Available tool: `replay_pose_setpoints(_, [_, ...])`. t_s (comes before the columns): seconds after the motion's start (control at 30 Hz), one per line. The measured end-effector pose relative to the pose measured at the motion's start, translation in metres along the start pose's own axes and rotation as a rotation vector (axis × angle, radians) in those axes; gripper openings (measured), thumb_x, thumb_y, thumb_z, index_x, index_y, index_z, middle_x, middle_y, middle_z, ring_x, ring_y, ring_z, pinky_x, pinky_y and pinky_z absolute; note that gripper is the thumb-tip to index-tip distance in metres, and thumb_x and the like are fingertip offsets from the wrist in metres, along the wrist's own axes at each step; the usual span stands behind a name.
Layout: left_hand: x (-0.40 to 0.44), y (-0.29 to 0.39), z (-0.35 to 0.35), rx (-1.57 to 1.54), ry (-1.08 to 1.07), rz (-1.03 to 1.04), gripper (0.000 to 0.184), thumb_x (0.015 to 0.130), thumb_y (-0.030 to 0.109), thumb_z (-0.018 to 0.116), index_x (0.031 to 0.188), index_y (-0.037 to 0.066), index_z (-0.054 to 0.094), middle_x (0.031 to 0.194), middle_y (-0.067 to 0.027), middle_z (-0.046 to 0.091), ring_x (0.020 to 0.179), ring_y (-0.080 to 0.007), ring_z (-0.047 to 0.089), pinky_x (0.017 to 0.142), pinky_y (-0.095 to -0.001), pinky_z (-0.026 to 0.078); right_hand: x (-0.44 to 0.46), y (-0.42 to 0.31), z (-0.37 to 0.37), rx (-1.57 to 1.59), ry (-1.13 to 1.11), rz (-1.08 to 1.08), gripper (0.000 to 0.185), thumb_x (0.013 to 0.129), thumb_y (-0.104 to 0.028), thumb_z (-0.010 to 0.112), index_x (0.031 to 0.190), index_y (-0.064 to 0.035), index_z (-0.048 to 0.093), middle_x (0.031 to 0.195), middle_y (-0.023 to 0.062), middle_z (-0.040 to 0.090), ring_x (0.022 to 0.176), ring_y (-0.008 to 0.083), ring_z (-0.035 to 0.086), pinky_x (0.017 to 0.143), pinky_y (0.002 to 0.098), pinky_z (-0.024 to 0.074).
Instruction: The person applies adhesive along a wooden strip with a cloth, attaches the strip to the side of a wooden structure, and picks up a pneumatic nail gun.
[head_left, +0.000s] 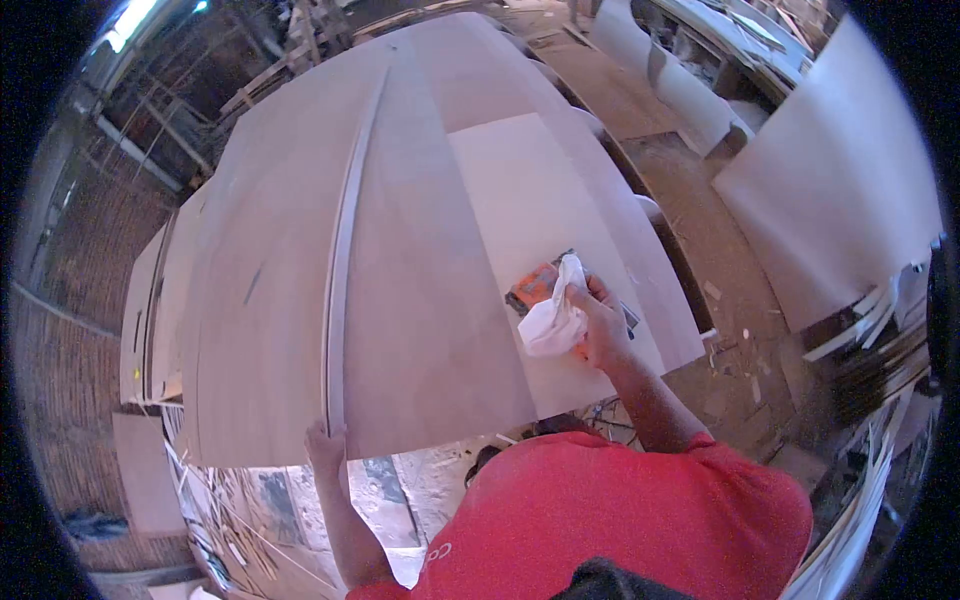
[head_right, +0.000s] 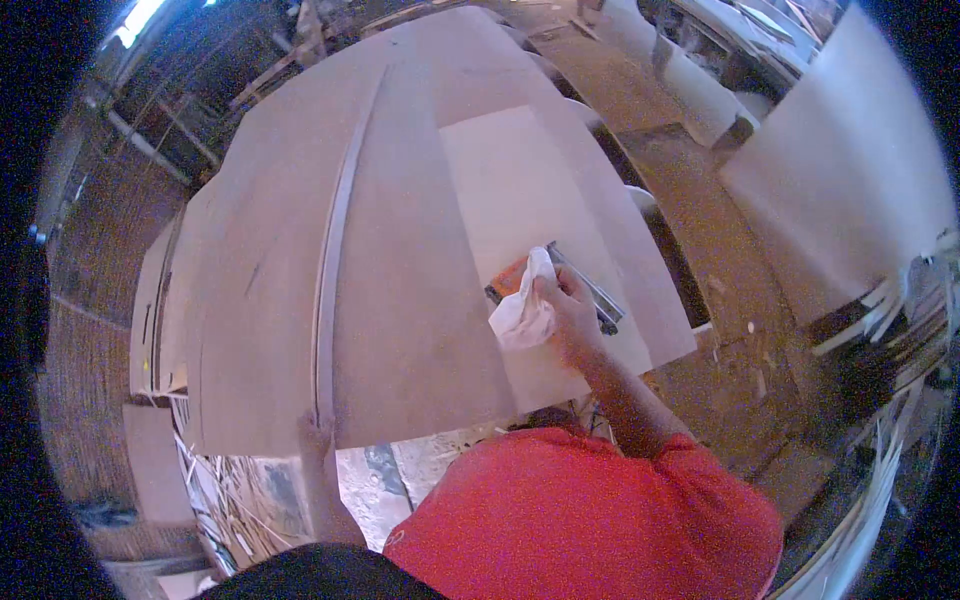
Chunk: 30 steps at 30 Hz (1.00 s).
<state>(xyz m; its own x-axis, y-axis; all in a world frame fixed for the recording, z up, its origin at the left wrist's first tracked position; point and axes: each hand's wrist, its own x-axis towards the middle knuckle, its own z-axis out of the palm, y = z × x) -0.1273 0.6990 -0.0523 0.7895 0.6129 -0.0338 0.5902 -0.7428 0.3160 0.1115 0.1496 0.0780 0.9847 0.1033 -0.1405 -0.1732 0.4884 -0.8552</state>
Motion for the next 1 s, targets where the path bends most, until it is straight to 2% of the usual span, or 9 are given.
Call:
replay_pose_setpoints(0.2, [0.081,0.046,0.02,-0.14,-0.05,0.035,0.048,0.076,0.032,0.082,0.108,-0.001,0.072,0.107,-0.0261,0.07,0.105,-0.046,0.067,0.092,-0.0536,0.053,0.003,-0.027,-0.044,0.279,0.184,0.178,0.023,0.097,-0.025,0.06,0.108,-0.0043,0.062,0.1,0.011,0.068,0.085,0.0242,0.068,0.077,0.0424,0.0584])
replay_pose_setpoints(0.27, [0.103,0.053,0.029,-0.208,-0.052,0.056,0.049,0.076,0.034,0.082,0.108,-0.001,0.072,0.105,-0.0259,0.071,0.104,-0.0458,0.068,0.091,-0.0536,0.053,-0.001,-0.026,-0.066,0.528,0.179,0.42,0.028,0.096,-0.027,0.058,0.107,-0.0028,0.063,0.095,0.0139,0.069,0.082,0.0302,0.069,0.078,0.0457,0.0583])
replay_pose_setpoints(0.37, [0.135,0.081,0.029,-0.077,-0.039,0.042,0.053,0.078,0.04,0.08,0.11,-0.001,0.073,0.106,-0.0275,0.072,0.106,-0.0458,0.068,0.091,-0.054,0.054,-0.016,-0.027,-0.071,0.501,0.353,0.308,0.032,0.097,-0.029,0.055,0.108,-0.001,0.064,0.093,0.0157,0.071,0.085,0.0334,0.07,0.081,0.0472,0.0584])
replay_pose_setpoints(0.43, [0.169,0.075,0.047,-0.03,0.015,0.153,0.055,0.079,0.042,0.079,0.114,-0.001,0.071,0.104,-0.0283,0.073,0.104,-0.0465,0.069,0.089,-0.0546,0.055,-0.029,-0.021,-0.079,0.54,0.336,0.28,0.032,0.098,-0.029,0.052,0.109,-0.0009,0.064,0.095,0.0161,0.071,0.087,0.0336,0.07,0.083,0.048,0.0586])
replay_pose_setpoints(0.53, [0.206,0.092,0.063,-0.022,-0.068,0.149,0.055,0.082,0.04,0.077,0.119,0.0,0.069,0.109,-0.0271,0.072,0.106,-0.0467,0.068,0.09,-0.0543,0.055,-0.044,-0.013,-0.087,0.568,0.364,0.232,0.034,0.099,-0.028,0.05,0.113,-0.0003,0.064,0.1,0.0166,0.072,0.091,0.0338,0.071,0.087,0.0489,0.0587])
replay_pose_setpoints(0.63, [0.188,0.123,0.053,-0.123,0.105,0.145,0.049,0.084,0.034,0.076,0.12,0.002,0.068,0.111,-0.0247,0.071,0.1,-0.0467,0.069,0.088,-0.0551,0.055,-0.061,-0.009,-0.082,0.55,0.388,0.236,0.037,0.1,-0.027,0.048,0.119,0.0016,0.063,0.106,0.0182,0.072,0.095,0.0344,0.072,0.091,0.0494,0.0584])
replay_pose_setpoints(0.73, [0.167,0.145,0.042,-0.039,0.187,0.317,0.04,0.085,0.031,0.074,0.114,0.003,0.068,0.107,-0.0233,0.071,0.096,-0.0456,0.069,0.083,-0.0561,0.055,-0.067,-0.016,-0.06,0.473,0.434,0.227,0.035,0.101,-0.025,0.044,0.117,0.0,0.062,0.106,0.0176,0.072,0.097,0.0336,0.072,0.092,0.0513,0.0585])
replay_pose_setpoints(0.9, [0.107,0.144,0.043,-0.032,0.12,0.124,0.032,0.087,0.029,0.072,0.109,0.006,0.068,0.104,-0.019,0.07,0.101,-0.0429,0.067,0.085,-0.0537,0.054,-0.052,-0.003,-0.061,0.48,0.35,0.299,0.034,0.102,-0.028,0.045,0.113,-0.0022,0.063,0.101,0.016,0.071,0.094,0.0319,0.072,0.09,0.0482,0.0592])
replay_pose_setpoints(1.0, [0.063,0.121,0.026,-0.023,0.114,0.288,0.03,0.088,0.028,0.072,0.107,0.006,0.067,0.102,-0.0175,0.068,0.099,-0.043,0.066,0.084,-0.0545,0.053,-0.037,0.008,-0.061,0.481,0.234,0.282,0.032,0.103,-0.03,0.046,0.108,-0.0039,0.063,0.096,0.0163,0.07,0.091,0.0319,0.072,0.085,0.0493,0.0607])
